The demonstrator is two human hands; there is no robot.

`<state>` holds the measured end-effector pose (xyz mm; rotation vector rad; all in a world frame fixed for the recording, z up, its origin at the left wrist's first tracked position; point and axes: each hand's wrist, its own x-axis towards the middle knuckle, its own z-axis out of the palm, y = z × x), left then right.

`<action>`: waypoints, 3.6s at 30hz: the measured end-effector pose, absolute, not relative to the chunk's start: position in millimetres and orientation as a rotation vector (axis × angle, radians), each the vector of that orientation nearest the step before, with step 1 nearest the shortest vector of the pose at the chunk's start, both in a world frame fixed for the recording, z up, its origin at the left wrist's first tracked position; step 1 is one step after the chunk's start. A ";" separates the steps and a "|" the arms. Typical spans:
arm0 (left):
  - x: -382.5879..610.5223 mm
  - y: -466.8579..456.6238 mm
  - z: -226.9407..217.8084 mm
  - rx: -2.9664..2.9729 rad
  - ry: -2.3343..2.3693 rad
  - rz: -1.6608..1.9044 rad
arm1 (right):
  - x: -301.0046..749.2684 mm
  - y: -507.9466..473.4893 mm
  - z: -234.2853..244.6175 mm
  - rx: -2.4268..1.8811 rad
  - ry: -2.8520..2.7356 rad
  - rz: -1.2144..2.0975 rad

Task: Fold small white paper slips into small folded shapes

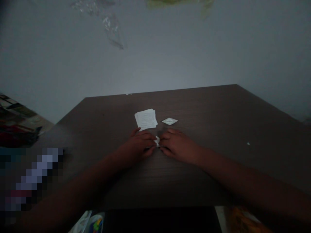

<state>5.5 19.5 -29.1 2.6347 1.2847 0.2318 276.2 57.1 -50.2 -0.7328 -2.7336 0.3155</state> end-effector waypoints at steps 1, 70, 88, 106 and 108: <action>4.1 20.7 -29.2 2.632 1.280 0.226 | 276.1 57.2 -49.3 -0.740 -2.734 0.324; -26.6 46.3 -28.8 2.399 1.097 0.383 | 258.2 10.7 -44.0 -0.743 -2.839 -0.019; -22.3 44.5 -25.5 2.336 1.153 0.362 | 259.6 15.3 -47.1 -0.743 -2.762 0.358; -22.5 45.1 -32.1 2.388 1.184 0.371 | 253.9 10.4 -52.3 -0.728 -2.760 0.321; -21.1 44.8 -30.4 2.370 1.237 0.331 | 254.2 7.8 -51.9 -0.723 -2.763 0.325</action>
